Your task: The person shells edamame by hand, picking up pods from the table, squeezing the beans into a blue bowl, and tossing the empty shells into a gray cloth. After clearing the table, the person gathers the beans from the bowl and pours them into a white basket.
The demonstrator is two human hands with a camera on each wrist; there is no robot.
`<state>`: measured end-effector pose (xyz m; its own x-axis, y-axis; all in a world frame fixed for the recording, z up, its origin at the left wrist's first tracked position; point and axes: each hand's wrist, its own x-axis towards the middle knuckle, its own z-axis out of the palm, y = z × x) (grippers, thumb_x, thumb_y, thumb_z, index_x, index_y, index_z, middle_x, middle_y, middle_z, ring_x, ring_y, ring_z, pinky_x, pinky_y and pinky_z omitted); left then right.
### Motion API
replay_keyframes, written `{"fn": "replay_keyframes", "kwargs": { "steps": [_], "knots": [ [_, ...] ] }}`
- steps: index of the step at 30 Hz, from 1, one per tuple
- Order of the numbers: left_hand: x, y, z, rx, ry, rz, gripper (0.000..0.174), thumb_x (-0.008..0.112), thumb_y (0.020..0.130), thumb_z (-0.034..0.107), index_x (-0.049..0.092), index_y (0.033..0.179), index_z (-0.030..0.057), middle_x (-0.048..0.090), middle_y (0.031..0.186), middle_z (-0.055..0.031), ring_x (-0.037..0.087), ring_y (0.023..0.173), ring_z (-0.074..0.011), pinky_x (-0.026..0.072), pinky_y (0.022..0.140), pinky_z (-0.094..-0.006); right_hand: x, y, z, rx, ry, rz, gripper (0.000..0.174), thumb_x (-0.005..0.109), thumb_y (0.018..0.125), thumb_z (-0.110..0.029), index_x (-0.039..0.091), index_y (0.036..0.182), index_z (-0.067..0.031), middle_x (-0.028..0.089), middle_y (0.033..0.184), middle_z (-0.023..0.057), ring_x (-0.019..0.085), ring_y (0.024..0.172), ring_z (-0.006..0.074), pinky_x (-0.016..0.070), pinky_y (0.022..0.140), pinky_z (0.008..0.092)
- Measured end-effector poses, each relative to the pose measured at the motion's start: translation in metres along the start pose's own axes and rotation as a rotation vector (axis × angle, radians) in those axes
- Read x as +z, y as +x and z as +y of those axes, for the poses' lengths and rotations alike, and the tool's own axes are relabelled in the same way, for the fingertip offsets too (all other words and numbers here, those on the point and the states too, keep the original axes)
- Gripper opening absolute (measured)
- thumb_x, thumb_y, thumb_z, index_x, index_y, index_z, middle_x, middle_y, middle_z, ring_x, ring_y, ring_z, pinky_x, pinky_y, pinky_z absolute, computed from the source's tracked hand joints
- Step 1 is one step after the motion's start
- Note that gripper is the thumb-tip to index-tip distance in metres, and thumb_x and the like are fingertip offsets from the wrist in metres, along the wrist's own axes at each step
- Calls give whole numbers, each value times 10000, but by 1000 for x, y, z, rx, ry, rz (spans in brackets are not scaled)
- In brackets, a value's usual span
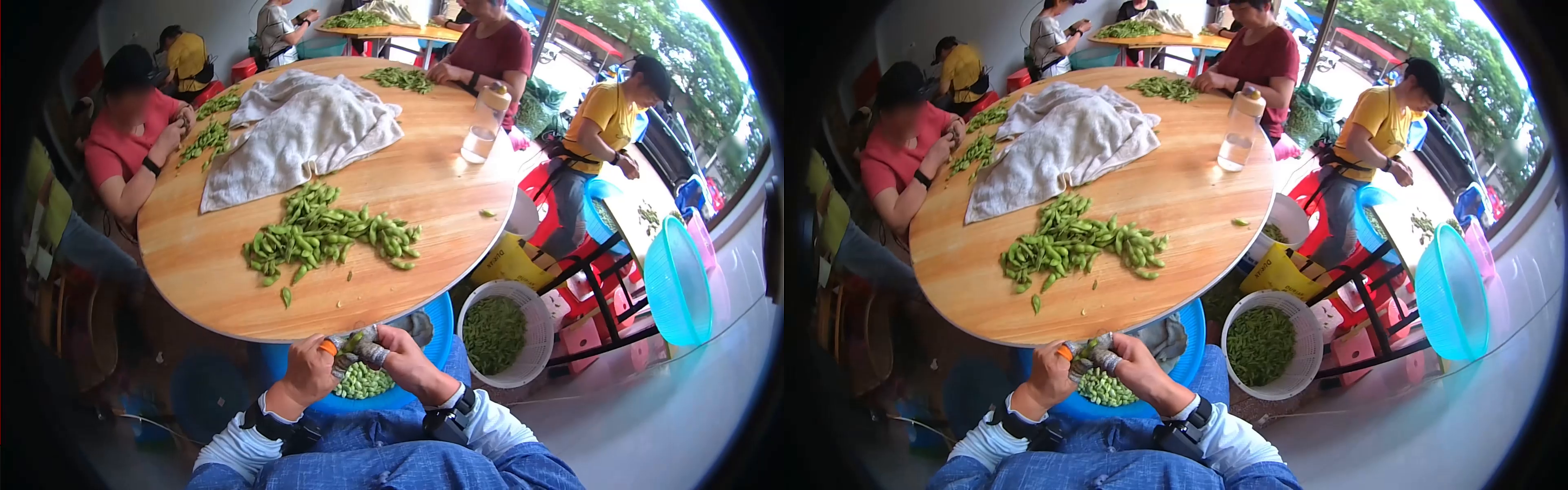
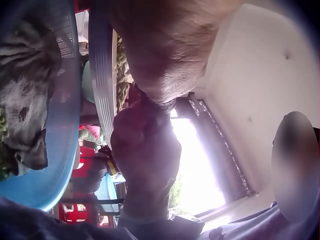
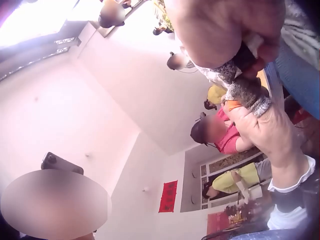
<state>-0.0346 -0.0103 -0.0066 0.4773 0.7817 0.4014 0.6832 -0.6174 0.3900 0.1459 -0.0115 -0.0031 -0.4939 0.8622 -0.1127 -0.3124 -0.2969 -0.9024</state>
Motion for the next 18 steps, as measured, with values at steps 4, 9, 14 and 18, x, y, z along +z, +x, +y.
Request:
{"fn": "replay_keyframes", "kwargs": {
  "steps": [4, 9, 14, 18],
  "knots": [
    [-12, 20, 14, -5, -482, 201, 186, 534, 776, 175, 533, 846, 2, 556, 700, -136, 550, 633, -314, 424, 568, -347, 10, 7, -4, -166, 30, -24, 177, 510, 837, -84, 524, 995, -7, 561, 923, 3, 497, 839, 73, 400, 761, 220],
    [-7, 6, 9, -338, -801, 108, 173, 463, 839, 155, 529, 894, 5, 554, 717, -127, 534, 655, -222, 409, 605, -310, 11, 11, -10, -279, -106, -49, 186, 513, 829, -53, 526, 1002, 14, 572, 944, 23, 508, 850, 89, 404, 778, 238],
    [-2, 5, 11, -738, -1584, 112, 228, 425, 886, 240, 542, 950, 55, 546, 824, 31, 488, 716, -51, 389, 626, -195, 15, 14, -31, -475, -791, -29, 227, 595, 714, 1, 547, 935, 3, 569, 798, 89, 554, 732, 221, 432, 662, 284],
    [-7, 8, 3, -961, -1619, -51, 213, 407, 887, 279, 528, 865, 105, 502, 722, 36, 445, 568, -62, 352, 468, -198, 12, 23, -31, -736, -1043, -112, 251, 614, 663, 14, 556, 907, -7, 533, 744, 119, 535, 696, 286, 430, 622, 317]
  ]
}}
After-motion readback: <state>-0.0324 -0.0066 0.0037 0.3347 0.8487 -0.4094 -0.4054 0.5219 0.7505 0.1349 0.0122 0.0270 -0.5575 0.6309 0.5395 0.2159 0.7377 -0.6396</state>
